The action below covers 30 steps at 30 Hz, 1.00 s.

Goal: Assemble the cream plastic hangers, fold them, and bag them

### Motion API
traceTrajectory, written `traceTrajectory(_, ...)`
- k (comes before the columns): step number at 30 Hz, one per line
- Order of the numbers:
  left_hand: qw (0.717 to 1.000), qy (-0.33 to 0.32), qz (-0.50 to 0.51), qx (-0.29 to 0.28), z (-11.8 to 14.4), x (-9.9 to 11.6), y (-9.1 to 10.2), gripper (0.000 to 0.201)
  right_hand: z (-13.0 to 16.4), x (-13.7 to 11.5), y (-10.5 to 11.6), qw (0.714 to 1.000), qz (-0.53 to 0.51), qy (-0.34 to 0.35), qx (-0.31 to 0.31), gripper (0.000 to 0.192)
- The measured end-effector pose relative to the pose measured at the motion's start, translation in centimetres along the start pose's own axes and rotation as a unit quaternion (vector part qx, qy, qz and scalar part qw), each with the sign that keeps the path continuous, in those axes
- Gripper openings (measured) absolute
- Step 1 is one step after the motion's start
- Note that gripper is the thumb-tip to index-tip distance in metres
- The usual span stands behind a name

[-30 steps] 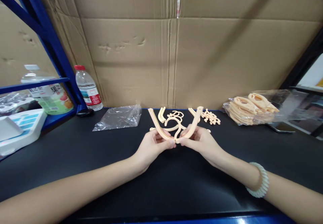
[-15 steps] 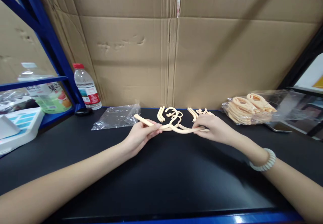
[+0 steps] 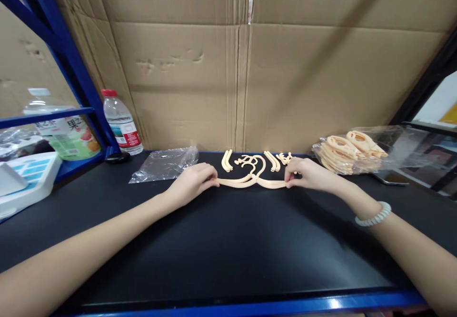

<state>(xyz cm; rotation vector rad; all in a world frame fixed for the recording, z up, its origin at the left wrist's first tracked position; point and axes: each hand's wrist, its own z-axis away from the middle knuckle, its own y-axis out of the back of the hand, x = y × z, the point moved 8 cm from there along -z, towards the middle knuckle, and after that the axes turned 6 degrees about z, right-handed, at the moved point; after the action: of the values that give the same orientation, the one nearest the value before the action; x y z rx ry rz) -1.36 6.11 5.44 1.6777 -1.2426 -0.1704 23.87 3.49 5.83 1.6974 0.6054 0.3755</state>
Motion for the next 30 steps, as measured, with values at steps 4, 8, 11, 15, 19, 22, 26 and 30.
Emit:
traceTrajectory(4, 0.983, -0.093, -0.147, -0.053, 0.4, 1.6, -0.9, 0.020, 0.0, -0.2, -0.1, 1.000, 0.001, -0.008, 0.011, 0.009)
traceTrajectory(8, 0.975, -0.096, -0.189, -0.068, 0.4, 1.7, -1.2, 0.018, 0.0, -0.7, -0.2, 1.000, -0.005, 0.001, 0.019, 0.007)
traceTrajectory(11, 0.966, -0.112, -0.220, -0.073, 0.4, 1.9, -1.4, 0.019, 0.0, -0.7, -0.4, 1.000, -0.002, 0.006, 0.019, 0.007)
traceTrajectory(15, 0.958, -0.132, -0.242, -0.083, 0.4, 2.3, -1.7, 0.023, 0.0, -0.7, -0.6, 1.000, 0.003, 0.011, 0.013, 0.009)
traceTrajectory(19, 0.956, -0.128, -0.251, -0.083, 0.4, 2.5, -1.5, 0.021, -0.1, -0.9, -0.8, 1.000, 0.001, 0.022, 0.009, 0.010)
traceTrajectory(22, 0.956, -0.121, -0.258, -0.076, 0.4, 2.5, -1.4, 0.018, -0.1, -0.9, -0.8, 1.000, 0.002, 0.021, 0.006, 0.010)
traceTrajectory(26, 0.965, -0.106, -0.231, -0.061, 0.4, 2.3, -1.3, 0.016, -0.1, -1.2, -0.6, 1.000, 0.001, 0.012, 0.007, 0.011)
traceTrajectory(30, 0.981, -0.093, -0.162, -0.056, 0.5, 2.0, -1.5, 0.017, -0.1, -1.3, -0.7, 1.000, -0.002, 0.001, 0.010, 0.026)
